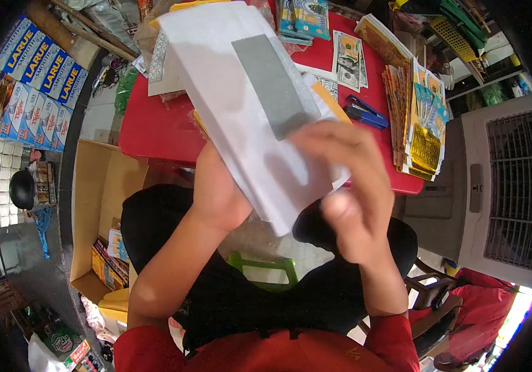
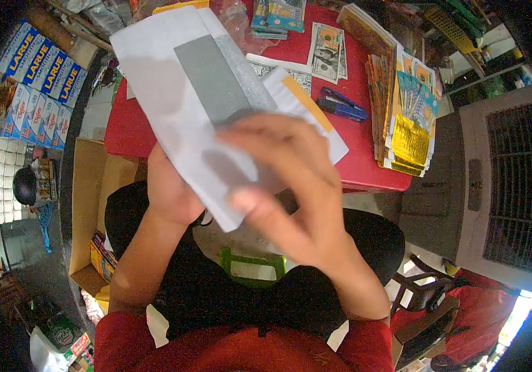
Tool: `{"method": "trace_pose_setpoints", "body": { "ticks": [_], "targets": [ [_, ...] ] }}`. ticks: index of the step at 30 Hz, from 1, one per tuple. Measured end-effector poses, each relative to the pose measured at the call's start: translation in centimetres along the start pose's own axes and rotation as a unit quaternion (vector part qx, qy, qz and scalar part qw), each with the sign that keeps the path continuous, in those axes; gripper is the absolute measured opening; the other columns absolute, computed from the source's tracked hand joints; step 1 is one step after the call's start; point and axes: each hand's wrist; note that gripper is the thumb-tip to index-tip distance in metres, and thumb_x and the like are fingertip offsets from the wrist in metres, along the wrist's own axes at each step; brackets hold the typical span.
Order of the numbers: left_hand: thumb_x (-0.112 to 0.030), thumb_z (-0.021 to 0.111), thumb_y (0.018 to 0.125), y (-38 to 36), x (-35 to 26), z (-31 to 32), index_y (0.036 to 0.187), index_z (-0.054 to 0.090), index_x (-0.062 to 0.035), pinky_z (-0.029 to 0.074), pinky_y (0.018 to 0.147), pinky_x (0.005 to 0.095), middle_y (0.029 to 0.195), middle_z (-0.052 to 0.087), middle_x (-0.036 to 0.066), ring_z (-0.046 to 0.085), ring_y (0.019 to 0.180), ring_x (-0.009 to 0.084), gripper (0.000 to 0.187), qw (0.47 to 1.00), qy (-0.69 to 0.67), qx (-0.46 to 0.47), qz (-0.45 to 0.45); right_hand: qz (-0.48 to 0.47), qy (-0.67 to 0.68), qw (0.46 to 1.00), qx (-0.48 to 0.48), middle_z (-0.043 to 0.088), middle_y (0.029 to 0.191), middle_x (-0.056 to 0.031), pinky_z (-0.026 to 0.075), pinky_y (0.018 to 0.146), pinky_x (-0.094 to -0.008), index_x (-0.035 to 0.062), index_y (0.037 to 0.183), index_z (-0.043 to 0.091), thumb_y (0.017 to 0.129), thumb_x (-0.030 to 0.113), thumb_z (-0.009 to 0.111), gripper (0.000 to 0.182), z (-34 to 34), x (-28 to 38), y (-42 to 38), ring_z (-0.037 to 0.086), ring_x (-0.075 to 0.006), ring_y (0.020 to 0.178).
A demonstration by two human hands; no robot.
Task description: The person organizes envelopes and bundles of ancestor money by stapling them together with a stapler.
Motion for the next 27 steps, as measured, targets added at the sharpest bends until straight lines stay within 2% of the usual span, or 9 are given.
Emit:
{"method": "trace_pose_setpoints", "body": {
  "ticks": [1, 5, 7, 8, 10, 15, 17, 21, 27],
  "targets": [
    [-0.033, 0.040, 0.105, -0.2, -0.1, 0.0, 0.138, 0.048, -0.0012, 0.046, 0.104, 0.0438, 0.131, 0.060, 0.014, 0.060, 0.119, 0.0274, 0.046, 1.000, -0.026, -0.006, 0.006, -0.006, -0.038, 0.999, -0.004, 0.061, 0.123, -0.0185, 0.041, 0.103, -0.0394, 0.0018, 0.125, 0.065, 0.094, 0.030, 0.057, 0.043, -0.5, -0.8, 0.0, 0.056, -0.0312, 0.116],
    [-0.034, 0.038, 0.103, -0.5, -1.1, 0.8, 0.140, 0.047, -0.0001, 0.043, 0.108, 0.0467, 0.135, 0.059, 0.015, 0.058, 0.124, 0.0313, 0.051, 0.997, -0.078, 0.029, -0.003, 0.198, 0.006, 0.973, -0.117, 0.061, 0.127, -0.0174, 0.040, 0.105, -0.0373, -0.0024, 0.131, 0.059, 0.100, 0.033, 0.053, 0.048, -0.1, -2.2, 0.0, 0.055, -0.0285, 0.122],
    [-0.028, 0.039, 0.104, -0.8, -1.6, 2.2, 0.133, 0.051, -0.0004, 0.048, 0.102, 0.0444, 0.127, 0.061, 0.013, 0.062, 0.116, 0.0272, 0.042, 0.999, -0.046, 0.005, 0.017, 0.346, 0.238, 0.902, -0.099, 0.058, 0.135, -0.0144, 0.039, 0.107, -0.0347, -0.0026, 0.136, 0.055, 0.102, 0.038, 0.052, 0.052, 0.2, -2.9, -0.2, 0.054, -0.0246, 0.126],
    [-0.028, 0.039, 0.104, -0.9, -1.6, 2.0, 0.133, 0.051, -0.0004, 0.048, 0.102, 0.0444, 0.127, 0.061, 0.013, 0.062, 0.116, 0.0272, 0.042, 0.999, -0.046, 0.005, 0.017, 0.346, 0.237, 0.902, -0.099, 0.058, 0.135, -0.0144, 0.039, 0.107, -0.0347, -0.0026, 0.136, 0.055, 0.102, 0.038, 0.052, 0.052, 0.2, -2.6, -0.2, 0.054, -0.0246, 0.126],
    [-0.030, 0.039, 0.104, -1.1, -1.7, 1.4, 0.134, 0.051, 0.0000, 0.047, 0.104, 0.0454, 0.128, 0.061, 0.013, 0.061, 0.117, 0.0280, 0.044, 0.997, -0.048, 0.041, 0.032, 0.457, 0.399, 0.789, -0.094, 0.056, 0.140, -0.0127, 0.039, 0.109, -0.0343, -0.0007, 0.142, 0.050, 0.102, 0.038, 0.053, 0.056, 0.5, -1.4, -0.1, 0.053, -0.0217, 0.129],
    [-0.031, 0.038, 0.104, -1.2, -1.6, 1.7, 0.136, 0.050, 0.0003, 0.046, 0.105, 0.0458, 0.130, 0.060, 0.013, 0.060, 0.120, 0.0287, 0.046, 0.997, -0.070, 0.019, 0.008, 0.465, 0.456, 0.753, -0.092, 0.060, 0.137, -0.0120, 0.044, 0.107, -0.0380, 0.0008, 0.145, 0.044, 0.104, 0.032, 0.048, 0.052, 0.8, -1.2, 0.0, 0.058, -0.0233, 0.125],
    [-0.031, 0.037, 0.104, -1.1, -1.6, 1.8, 0.136, 0.050, 0.0004, 0.046, 0.105, 0.0458, 0.131, 0.060, 0.013, 0.059, 0.121, 0.0289, 0.047, 0.997, -0.072, 0.013, 0.004, 0.469, 0.512, 0.715, -0.083, 0.059, 0.136, -0.0098, 0.041, 0.107, -0.0368, 0.0026, 0.141, 0.050, 0.101, 0.037, 0.056, 0.053, 0.7, -1.8, -0.3, 0.056, -0.0214, 0.125],
    [-0.032, 0.037, 0.104, -1.1, -1.7, 1.6, 0.137, 0.049, 0.0002, 0.045, 0.106, 0.0454, 0.132, 0.059, 0.013, 0.058, 0.122, 0.0288, 0.048, 0.998, -0.066, 0.006, 0.000, 0.464, 0.506, 0.722, -0.083, 0.060, 0.134, -0.0092, 0.041, 0.107, -0.0364, 0.0023, 0.139, 0.051, 0.100, 0.034, 0.057, 0.051, 0.6, -2.2, -0.2, 0.057, -0.0208, 0.123],
    [-0.033, 0.037, 0.104, -1.0, -1.7, 1.6, 0.137, 0.049, 0.0001, 0.044, 0.107, 0.0445, 0.133, 0.059, 0.013, 0.058, 0.123, 0.0282, 0.049, 0.997, -0.076, 0.015, -0.004, 0.375, 0.363, 0.844, -0.124, 0.062, 0.129, -0.0107, 0.041, 0.105, -0.0335, 0.0004, 0.135, 0.054, 0.099, 0.023, 0.061, 0.043, 0.4, -2.7, -0.1, 0.057, -0.0172, 0.120]
  ]
}}
Point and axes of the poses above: each hand's wrist, its own y-axis towards the middle knuckle, its own z-axis out of the palm, x = y × z
